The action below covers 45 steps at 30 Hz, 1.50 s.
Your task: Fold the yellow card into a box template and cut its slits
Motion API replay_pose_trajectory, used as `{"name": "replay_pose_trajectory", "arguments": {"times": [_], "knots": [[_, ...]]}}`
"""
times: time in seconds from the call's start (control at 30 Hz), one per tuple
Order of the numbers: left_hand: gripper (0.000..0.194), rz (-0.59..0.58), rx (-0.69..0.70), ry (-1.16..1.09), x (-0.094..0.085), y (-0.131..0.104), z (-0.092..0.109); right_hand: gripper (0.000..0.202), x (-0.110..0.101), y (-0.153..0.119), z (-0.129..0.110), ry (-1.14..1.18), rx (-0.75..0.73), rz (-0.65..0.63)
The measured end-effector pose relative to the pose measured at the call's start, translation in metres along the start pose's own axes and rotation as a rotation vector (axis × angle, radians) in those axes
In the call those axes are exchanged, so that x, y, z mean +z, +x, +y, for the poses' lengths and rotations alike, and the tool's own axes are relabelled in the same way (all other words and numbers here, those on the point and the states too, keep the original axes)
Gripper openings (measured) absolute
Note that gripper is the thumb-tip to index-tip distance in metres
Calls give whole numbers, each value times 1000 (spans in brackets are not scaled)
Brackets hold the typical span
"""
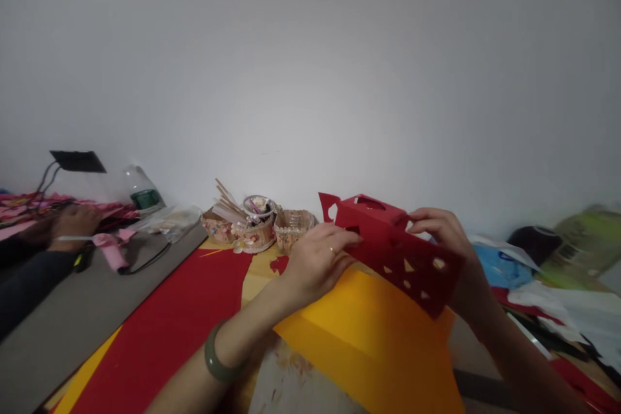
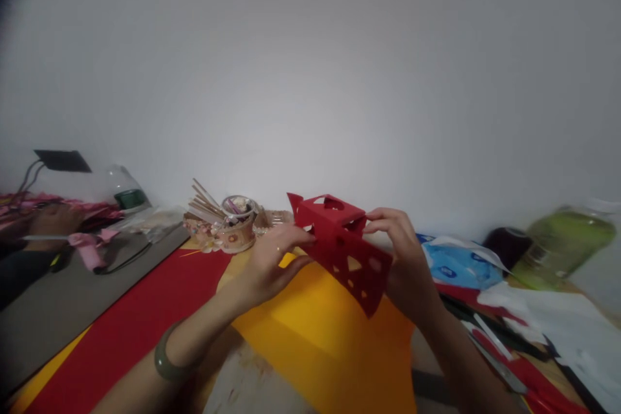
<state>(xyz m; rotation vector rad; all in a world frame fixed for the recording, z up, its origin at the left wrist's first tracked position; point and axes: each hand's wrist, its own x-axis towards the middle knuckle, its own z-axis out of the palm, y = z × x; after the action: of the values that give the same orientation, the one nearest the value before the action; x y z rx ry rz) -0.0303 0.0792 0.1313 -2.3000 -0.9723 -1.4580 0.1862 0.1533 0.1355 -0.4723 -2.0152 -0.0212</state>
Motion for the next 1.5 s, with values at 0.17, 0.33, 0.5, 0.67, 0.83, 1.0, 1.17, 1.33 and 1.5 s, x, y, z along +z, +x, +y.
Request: {"name": "replay_pose_trajectory", "arguments": {"times": [0.17,0.33,0.5,0.67,0.83,1.0,1.17,1.33,1.5], "knots": [[22,5,301,177,4,-2,-6,30,-5,6,-18,-183,-163,108],[24,4,398,231,5,-7,-13,23,-8,9,-32,-184,-342,106],[21,23,427,277,6,-9,-16,20,-9,9,-38,-225,-390,129],[22,12,391,321,9,-9,-18,19,-7,3,-38,-235,-434,131],[26,-22,98,34,8,-10,-8,20,-2,-5,-35,-327,-528,93],[21,113,-273,-411,16,-12,10,12,2,-8,-38,-405,-602,99],[40,246,-759,-976,23,-5,16,23,5,-6,-48,-428,-656,-17],[33,264,-872,-1177,18,2,11,35,2,-3,-50,-209,-383,161],[31,232,-922,-1259,13,5,9,49,-6,5,-45,-115,-139,91]]}}
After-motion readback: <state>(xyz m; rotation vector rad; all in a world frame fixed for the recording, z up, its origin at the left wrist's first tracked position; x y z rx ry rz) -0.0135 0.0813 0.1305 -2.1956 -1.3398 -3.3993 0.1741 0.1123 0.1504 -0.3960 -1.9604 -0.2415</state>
